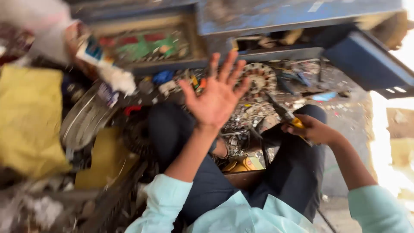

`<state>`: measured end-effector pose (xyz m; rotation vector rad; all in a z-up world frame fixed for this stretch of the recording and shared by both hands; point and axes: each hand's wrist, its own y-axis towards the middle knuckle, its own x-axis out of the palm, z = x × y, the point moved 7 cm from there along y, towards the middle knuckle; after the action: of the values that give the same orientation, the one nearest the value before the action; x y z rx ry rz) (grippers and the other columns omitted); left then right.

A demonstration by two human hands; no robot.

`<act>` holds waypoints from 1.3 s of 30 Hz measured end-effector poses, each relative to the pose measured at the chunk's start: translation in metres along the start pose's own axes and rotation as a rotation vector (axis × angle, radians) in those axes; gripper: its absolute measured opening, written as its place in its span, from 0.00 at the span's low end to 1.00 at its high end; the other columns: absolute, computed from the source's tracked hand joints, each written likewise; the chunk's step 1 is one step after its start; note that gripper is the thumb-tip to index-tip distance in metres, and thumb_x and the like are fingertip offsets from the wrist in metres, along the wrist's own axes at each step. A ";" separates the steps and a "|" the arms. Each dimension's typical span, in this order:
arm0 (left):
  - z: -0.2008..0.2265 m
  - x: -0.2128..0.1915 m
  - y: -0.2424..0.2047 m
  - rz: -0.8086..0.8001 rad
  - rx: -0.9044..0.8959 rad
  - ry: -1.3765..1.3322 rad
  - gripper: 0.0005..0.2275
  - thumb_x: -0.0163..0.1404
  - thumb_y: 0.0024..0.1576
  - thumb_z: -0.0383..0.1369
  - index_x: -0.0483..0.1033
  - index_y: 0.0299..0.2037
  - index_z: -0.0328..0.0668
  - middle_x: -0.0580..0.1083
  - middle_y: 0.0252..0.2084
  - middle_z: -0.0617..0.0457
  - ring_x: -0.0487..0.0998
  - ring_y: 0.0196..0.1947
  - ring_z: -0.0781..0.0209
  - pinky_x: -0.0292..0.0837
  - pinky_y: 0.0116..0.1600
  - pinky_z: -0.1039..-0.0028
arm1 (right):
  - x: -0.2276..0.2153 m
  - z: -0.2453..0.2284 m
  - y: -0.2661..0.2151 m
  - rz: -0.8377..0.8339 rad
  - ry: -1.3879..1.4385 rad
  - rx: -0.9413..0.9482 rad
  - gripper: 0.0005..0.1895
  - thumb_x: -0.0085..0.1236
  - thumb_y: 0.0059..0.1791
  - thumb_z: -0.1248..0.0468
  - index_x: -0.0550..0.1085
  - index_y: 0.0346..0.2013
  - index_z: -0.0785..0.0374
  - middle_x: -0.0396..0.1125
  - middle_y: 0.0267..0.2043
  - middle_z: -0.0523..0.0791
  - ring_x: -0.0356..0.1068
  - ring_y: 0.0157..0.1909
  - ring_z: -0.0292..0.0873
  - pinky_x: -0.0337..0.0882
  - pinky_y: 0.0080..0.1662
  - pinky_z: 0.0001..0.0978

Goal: Repairing a ceiling fan motor stator by manipulating wires and using pliers.

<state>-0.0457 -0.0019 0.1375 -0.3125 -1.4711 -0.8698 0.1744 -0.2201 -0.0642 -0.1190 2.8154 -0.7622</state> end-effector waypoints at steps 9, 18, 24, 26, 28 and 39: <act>-0.003 0.011 -0.001 -0.037 -0.078 -0.067 0.44 0.36 0.59 0.72 0.54 0.77 0.51 0.60 0.75 0.44 0.65 0.70 0.54 0.63 0.72 0.58 | 0.033 0.015 -0.001 -0.018 0.402 0.241 0.17 0.61 0.49 0.57 0.73 0.49 0.62 0.66 0.30 0.41 0.63 0.25 0.36 0.63 0.27 0.29; 0.009 -0.061 0.007 0.053 -0.092 0.803 0.28 0.54 0.63 0.47 0.69 0.68 0.37 0.72 0.52 0.45 0.71 0.51 0.59 0.66 0.57 0.69 | 0.021 -0.009 -0.016 0.326 0.029 0.287 0.22 0.63 0.48 0.48 0.73 0.36 0.66 0.61 0.19 0.40 0.61 0.18 0.36 0.63 0.23 0.31; -0.010 -0.048 0.017 -0.270 -0.135 1.953 0.31 0.50 0.46 0.28 0.69 0.67 0.45 0.70 0.68 0.47 0.67 0.72 0.50 0.61 0.78 0.61 | -0.003 -0.024 -0.013 0.290 -0.139 0.231 0.20 0.64 0.48 0.50 0.75 0.36 0.66 0.63 0.20 0.44 0.65 0.21 0.39 0.66 0.27 0.37; -0.027 -0.065 0.025 -0.443 -0.278 2.213 0.35 0.52 0.46 0.29 0.65 0.70 0.45 0.63 0.74 0.47 0.60 0.74 0.48 0.54 0.76 0.57 | -0.018 -0.030 -0.005 0.292 -0.394 -0.081 0.20 0.66 0.47 0.52 0.77 0.39 0.67 0.69 0.25 0.47 0.69 0.28 0.43 0.68 0.36 0.39; -0.042 -0.081 0.030 -0.539 -0.287 2.265 0.35 0.54 0.48 0.34 0.63 0.71 0.45 0.60 0.74 0.45 0.58 0.74 0.47 0.53 0.75 0.55 | -0.022 -0.033 -0.004 0.271 -0.366 -0.039 0.19 0.65 0.47 0.52 0.78 0.40 0.66 0.70 0.27 0.47 0.70 0.31 0.44 0.69 0.38 0.39; -0.089 -0.136 0.044 -0.783 -0.238 2.223 0.28 0.53 0.59 0.48 0.70 0.67 0.44 0.67 0.68 0.43 0.63 0.71 0.44 0.55 0.76 0.52 | -0.009 -0.044 -0.023 0.263 -0.367 0.209 0.20 0.62 0.49 0.52 0.77 0.45 0.65 0.69 0.27 0.55 0.67 0.30 0.51 0.68 0.39 0.42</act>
<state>0.0663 0.0107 0.0125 0.9409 0.7004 -1.1728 0.1731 -0.2170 -0.0140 0.1314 2.3321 -0.8642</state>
